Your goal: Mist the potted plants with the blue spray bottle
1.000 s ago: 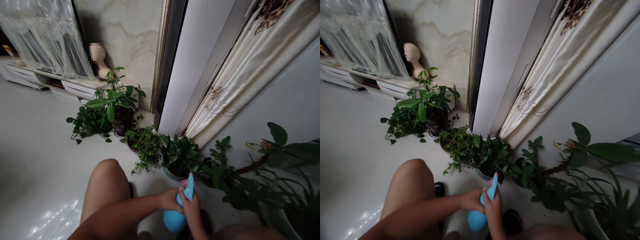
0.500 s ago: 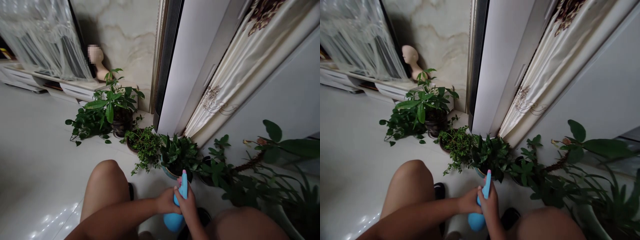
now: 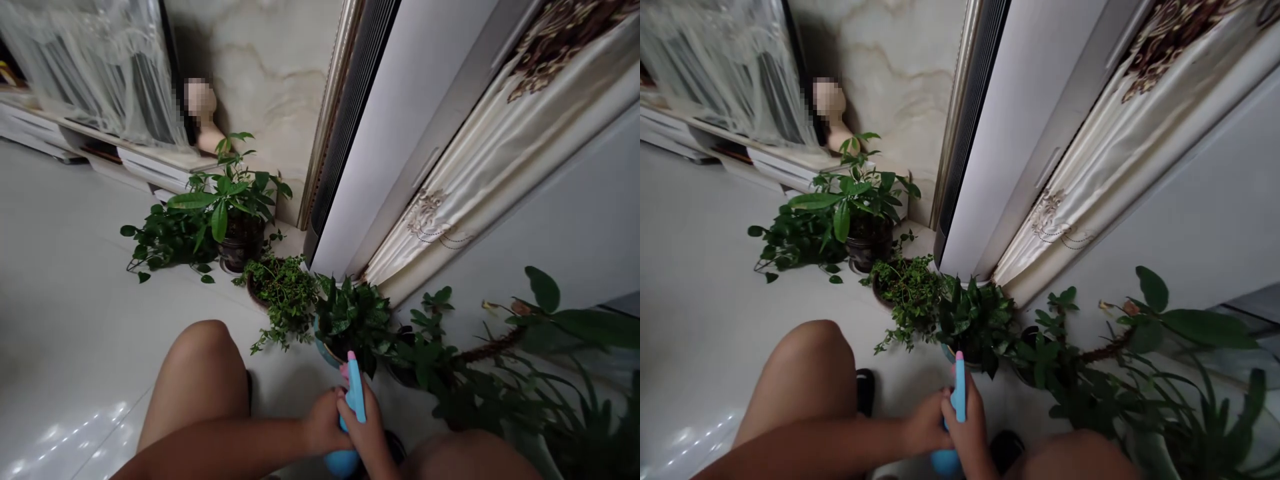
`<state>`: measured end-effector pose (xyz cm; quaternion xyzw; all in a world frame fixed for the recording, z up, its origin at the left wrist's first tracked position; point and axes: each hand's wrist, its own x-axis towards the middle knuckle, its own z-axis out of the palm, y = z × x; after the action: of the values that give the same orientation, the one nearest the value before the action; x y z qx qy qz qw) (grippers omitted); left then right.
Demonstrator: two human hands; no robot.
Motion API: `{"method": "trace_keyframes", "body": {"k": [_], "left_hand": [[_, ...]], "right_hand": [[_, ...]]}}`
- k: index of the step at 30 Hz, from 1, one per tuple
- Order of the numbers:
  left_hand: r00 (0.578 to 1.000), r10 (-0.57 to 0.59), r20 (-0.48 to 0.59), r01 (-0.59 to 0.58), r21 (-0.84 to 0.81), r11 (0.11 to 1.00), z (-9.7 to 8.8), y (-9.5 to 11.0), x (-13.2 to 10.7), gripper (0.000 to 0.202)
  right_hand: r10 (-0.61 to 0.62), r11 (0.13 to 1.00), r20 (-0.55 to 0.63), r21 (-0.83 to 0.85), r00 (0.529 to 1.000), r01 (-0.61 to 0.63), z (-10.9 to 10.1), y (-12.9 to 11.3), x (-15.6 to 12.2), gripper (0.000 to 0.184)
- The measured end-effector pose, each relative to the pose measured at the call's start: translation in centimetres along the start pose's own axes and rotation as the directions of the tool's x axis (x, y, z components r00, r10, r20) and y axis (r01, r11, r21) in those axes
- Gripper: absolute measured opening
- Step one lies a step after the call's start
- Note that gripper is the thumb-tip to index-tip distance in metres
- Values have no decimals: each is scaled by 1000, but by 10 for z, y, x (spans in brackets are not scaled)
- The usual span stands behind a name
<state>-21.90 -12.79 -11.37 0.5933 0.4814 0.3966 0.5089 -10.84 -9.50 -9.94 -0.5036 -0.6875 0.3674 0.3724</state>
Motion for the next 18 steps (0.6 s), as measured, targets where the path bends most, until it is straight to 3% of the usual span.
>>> {"method": "trace_keyframes", "body": {"k": [5, 9, 13, 15, 18], "left_hand": [[1000, 12, 18, -12, -21, 1000, 0, -2, 0, 37], [995, -21, 93, 12, 101, 995, -6, -6, -2, 38], [988, -8, 157, -23, 198, 980, -21, 5, 6, 50], [961, -31, 273, -38, 245, 969, -32, 13, 18, 58], [872, -55, 486, -36, 177, 984, -52, 15, 47, 53]], "right_hand": [[78, 996, -41, 54, 996, -75, 6, 3, -5, 42], [141, 989, -92, 48, 986, -137, 11, 7, -9, 48], [141, 988, -127, 78, 982, -132, 10, 6, -5, 55], [123, 990, -186, 87, 975, -109, 6, 6, 0, 57], [118, 992, -297, 73, 947, -100, -1, 7, 7, 65]]}}
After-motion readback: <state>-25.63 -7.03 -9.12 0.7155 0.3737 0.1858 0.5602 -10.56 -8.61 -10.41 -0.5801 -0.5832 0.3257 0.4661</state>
